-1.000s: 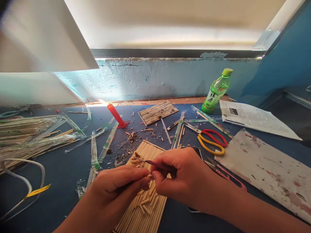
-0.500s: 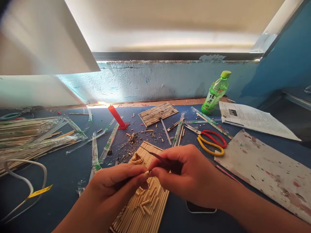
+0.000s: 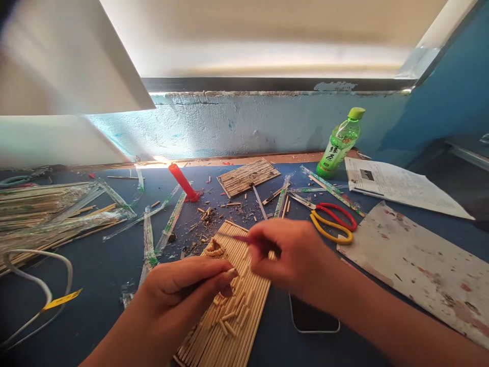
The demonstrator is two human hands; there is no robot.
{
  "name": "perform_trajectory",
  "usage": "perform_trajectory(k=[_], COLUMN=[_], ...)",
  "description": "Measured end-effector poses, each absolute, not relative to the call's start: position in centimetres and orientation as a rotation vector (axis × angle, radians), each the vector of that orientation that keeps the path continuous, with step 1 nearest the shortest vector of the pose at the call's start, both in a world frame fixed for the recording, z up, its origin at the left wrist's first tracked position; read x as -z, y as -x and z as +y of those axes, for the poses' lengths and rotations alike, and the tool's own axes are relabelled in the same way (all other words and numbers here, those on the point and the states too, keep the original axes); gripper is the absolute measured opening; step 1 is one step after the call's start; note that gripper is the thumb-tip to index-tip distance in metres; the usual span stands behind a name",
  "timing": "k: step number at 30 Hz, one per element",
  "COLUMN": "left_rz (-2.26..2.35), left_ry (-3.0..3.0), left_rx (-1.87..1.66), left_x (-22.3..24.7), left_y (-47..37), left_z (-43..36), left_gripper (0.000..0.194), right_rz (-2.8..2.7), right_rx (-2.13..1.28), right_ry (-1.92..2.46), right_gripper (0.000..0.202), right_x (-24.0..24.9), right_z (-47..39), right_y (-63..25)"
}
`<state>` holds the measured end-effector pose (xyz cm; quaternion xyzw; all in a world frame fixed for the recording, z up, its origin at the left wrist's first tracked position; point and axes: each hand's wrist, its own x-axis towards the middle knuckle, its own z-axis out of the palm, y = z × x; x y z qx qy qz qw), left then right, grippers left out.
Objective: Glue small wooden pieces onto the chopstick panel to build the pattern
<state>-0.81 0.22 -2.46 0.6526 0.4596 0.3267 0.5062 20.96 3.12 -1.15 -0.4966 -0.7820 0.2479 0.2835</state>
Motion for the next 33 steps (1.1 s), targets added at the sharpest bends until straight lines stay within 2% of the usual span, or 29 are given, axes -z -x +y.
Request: perform_trajectory(k=[4, 11, 16, 20, 22, 28, 30, 33], left_rz=[1.13, 1.076, 1.08, 1.109, 1.122, 1.146, 1.091, 1.037], left_ry=[-1.283, -0.923, -0.892, -0.928, -0.953, -1.073, -1.111, -1.111], left_rx=[-0.817, -0.902, -0.874, -0.784, -0.738, -0.602, -0.591, -0.566], left_x=[2.3, 2.5, 2.1, 2.0, 1.9, 1.8, 1.9, 2.2], left_y=[1.5, 1.9, 1.8, 2.0, 2.0, 1.2, 0.9, 0.7], left_z=[0.6, 1.9, 1.9, 1.8, 1.6, 0.8, 0.5, 0.4], left_gripper=[0.022, 0.027, 0.027, 0.032, 0.033, 0.031, 0.025, 0.022], right_rz=[-2.048, -2.317, -2.328, -2.234, -2.193, -2.112, -2.071, -2.023], right_rx=[-0.526, -0.189, -0.092, 0.038, -0.104, -0.993, -1.123, -1.133], right_ry=[1.619, 2.041, 2.052, 1.897, 1.779, 1.287, 1.112, 1.042], right_gripper=[0.015, 0.019, 0.01, 0.01, 0.011, 0.022, 0.023, 0.011], right_x=[0.8, 3.4, 4.5, 3.9, 3.0, 0.8, 0.9, 1.5], right_z=[6.0, 9.6, 9.9, 9.0, 7.9, 3.4, 2.4, 2.0], right_y=[-24.5, -29.1, -29.1, -27.6, -26.3, -21.4, -20.2, -19.3])
